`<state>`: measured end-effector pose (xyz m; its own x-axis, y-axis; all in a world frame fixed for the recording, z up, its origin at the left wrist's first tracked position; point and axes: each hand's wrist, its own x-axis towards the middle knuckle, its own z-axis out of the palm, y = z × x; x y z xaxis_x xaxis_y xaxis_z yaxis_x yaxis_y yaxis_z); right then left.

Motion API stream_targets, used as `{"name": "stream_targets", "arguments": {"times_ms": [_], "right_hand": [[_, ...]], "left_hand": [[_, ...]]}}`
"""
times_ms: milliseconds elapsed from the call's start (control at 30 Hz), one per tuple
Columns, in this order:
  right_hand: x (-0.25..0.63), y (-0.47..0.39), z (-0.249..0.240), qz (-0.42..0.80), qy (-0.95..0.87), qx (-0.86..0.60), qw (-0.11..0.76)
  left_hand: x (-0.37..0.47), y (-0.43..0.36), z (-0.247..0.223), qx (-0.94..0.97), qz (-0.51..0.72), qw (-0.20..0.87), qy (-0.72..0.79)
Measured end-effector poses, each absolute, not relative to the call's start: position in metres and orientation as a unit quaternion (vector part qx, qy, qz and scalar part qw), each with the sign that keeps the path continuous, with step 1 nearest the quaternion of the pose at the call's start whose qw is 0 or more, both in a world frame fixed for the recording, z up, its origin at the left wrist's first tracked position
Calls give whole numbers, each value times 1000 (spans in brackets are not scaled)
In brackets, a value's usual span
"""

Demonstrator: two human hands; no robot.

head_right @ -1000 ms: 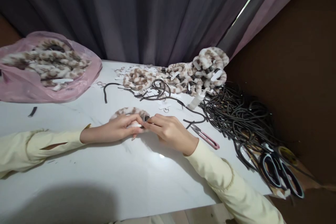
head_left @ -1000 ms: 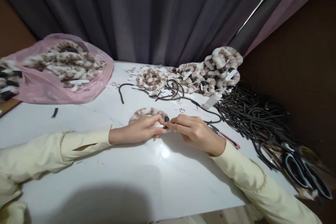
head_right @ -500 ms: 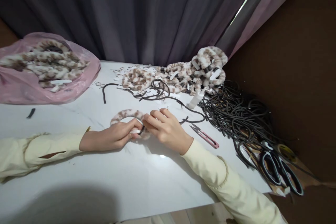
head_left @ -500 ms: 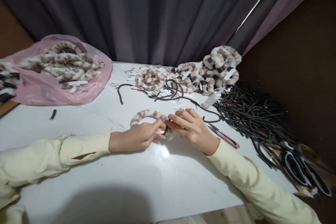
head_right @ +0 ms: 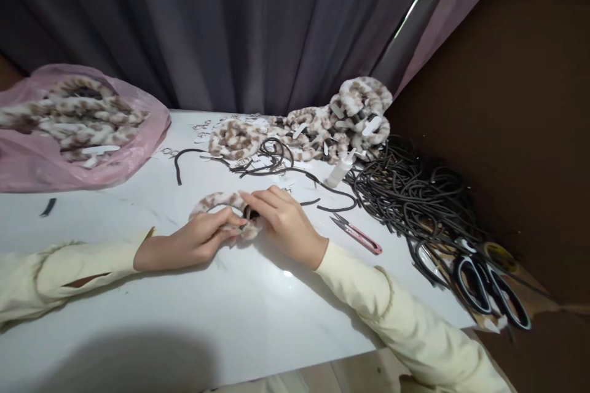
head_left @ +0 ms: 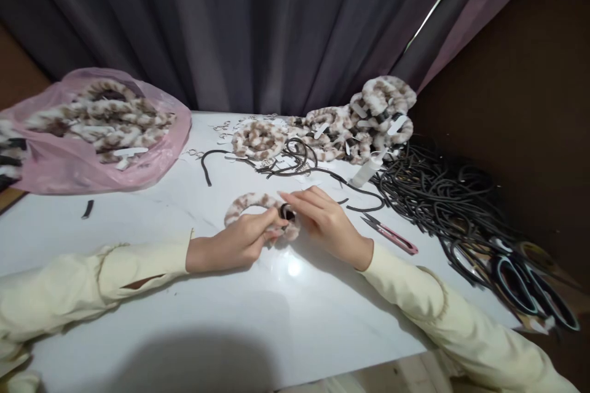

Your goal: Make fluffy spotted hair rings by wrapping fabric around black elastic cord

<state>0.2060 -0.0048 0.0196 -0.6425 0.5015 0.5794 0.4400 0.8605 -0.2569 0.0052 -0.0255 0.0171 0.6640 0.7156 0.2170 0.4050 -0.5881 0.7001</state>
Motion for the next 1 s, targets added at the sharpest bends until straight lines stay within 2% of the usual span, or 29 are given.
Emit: {"name": "stream_targets", "arguments": {"times_ms": [133, 233, 300, 500, 600, 667, 767, 933, 1000], "right_hand": [[202, -18, 29, 79, -884, -237, 397], [199, -25, 30, 63, -906, -202, 366], [198, -26, 28, 38, -915, -217, 338], [194, -27, 25, -49, -930, -289, 223], [191, -29, 24, -88, -913, -346, 200], [190, -30, 23, -71, -906, -371, 192], [189, -30, 22, 58, -895, -396, 198], [183, -25, 27, 475, -756, -385, 234], [182, -23, 30, 583, -678, -371, 251]], "left_hand": [[13, -21, 27, 684, 318, 508, 415], [15, -14, 30, 503, 348, 674, 414], [14, -8, 28, 422, 354, 737, 392], [10, -2, 27, 310, 343, 815, 350], [10, -5, 36, 245, 335, 832, 368], [10, -6, 43, 213, 335, 836, 379], [9, -5, 48, 194, 332, 840, 384], [7, -4, 44, 289, 326, 831, 345], [9, -7, 44, 358, 329, 801, 350]]}}
